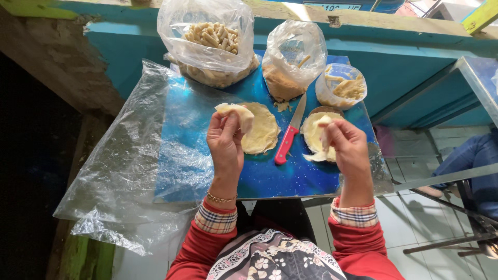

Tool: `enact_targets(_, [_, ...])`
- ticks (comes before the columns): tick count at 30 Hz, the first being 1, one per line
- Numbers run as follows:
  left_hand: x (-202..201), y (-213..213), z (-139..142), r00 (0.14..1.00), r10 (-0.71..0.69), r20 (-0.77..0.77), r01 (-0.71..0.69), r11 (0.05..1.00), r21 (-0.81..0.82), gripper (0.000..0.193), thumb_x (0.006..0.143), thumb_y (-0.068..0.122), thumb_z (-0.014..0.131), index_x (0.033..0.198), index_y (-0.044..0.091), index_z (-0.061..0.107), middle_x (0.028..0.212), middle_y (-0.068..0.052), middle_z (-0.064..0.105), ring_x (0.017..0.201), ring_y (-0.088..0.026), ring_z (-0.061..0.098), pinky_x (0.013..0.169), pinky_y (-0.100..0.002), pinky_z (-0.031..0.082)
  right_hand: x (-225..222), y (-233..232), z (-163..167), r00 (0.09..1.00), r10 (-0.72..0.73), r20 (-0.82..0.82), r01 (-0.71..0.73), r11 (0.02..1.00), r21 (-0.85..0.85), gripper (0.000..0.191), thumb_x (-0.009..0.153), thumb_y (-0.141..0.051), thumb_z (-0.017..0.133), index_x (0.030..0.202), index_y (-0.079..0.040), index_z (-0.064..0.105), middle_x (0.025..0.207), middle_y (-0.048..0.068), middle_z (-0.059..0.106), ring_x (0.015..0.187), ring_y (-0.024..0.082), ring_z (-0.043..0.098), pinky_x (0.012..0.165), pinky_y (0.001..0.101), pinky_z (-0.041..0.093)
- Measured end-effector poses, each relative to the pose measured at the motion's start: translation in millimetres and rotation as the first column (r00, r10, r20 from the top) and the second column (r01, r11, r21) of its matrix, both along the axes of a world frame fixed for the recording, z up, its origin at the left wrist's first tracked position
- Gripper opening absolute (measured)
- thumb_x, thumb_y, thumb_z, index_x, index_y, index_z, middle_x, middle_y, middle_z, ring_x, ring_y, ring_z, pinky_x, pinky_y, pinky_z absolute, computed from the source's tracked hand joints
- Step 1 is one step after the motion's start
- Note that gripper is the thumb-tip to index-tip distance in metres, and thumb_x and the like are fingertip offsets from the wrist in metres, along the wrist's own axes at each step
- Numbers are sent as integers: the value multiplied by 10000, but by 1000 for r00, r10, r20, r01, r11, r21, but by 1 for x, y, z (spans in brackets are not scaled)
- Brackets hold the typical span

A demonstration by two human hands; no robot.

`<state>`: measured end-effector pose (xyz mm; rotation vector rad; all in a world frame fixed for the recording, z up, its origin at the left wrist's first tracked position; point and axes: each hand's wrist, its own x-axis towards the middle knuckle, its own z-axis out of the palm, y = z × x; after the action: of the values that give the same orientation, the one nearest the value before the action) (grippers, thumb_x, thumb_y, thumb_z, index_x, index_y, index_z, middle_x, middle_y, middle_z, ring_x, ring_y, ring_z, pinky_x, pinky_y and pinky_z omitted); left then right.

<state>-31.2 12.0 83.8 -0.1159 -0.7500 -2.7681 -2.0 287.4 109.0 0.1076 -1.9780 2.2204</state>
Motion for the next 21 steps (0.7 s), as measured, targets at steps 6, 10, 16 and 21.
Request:
enact_targets(6, [2,11,0,993,-93,66,105,975,-197,106,1039,77,615,1119,16,645,1056,-80,729,939,-161,726,824,-320,622,-61,-20,31,996,29,-78,-14,983,185,253,1072,-99,606,1284,13,684,986,48,688,868,108,658,766,252,557])
enact_targets(10, [3,20,0,958,-249,144,271,949,-161,182,978,117,621,1145,48,649,1032,-43,722,886,-125,715,757,-278,601,-83,-32,47,989,145,-40,-141,986,87,237,1062,-127,590,1253,2,645,1052,107,739,986,195,746,832,325,623])
enact_targets(16, [3,46,5,933,-358,30,334,833,-440,293,946,141,770,1203,41,669,952,14,657,792,-62,596,666,-234,488,-60,-52,47,959,285,-9,-285,957,-54,236,1041,-109,617,1260,-21,629,1093,142,725,1010,234,741,859,359,630])
enact_targets(21, [18,49,11,994,-82,74,102,432,-896,306,900,263,785,1112,47,737,711,-14,678,633,-67,628,579,-256,498,-48,-57,31,965,254,66,-245,963,-114,224,1020,-100,633,1234,-35,639,1053,133,724,936,226,729,781,350,606])
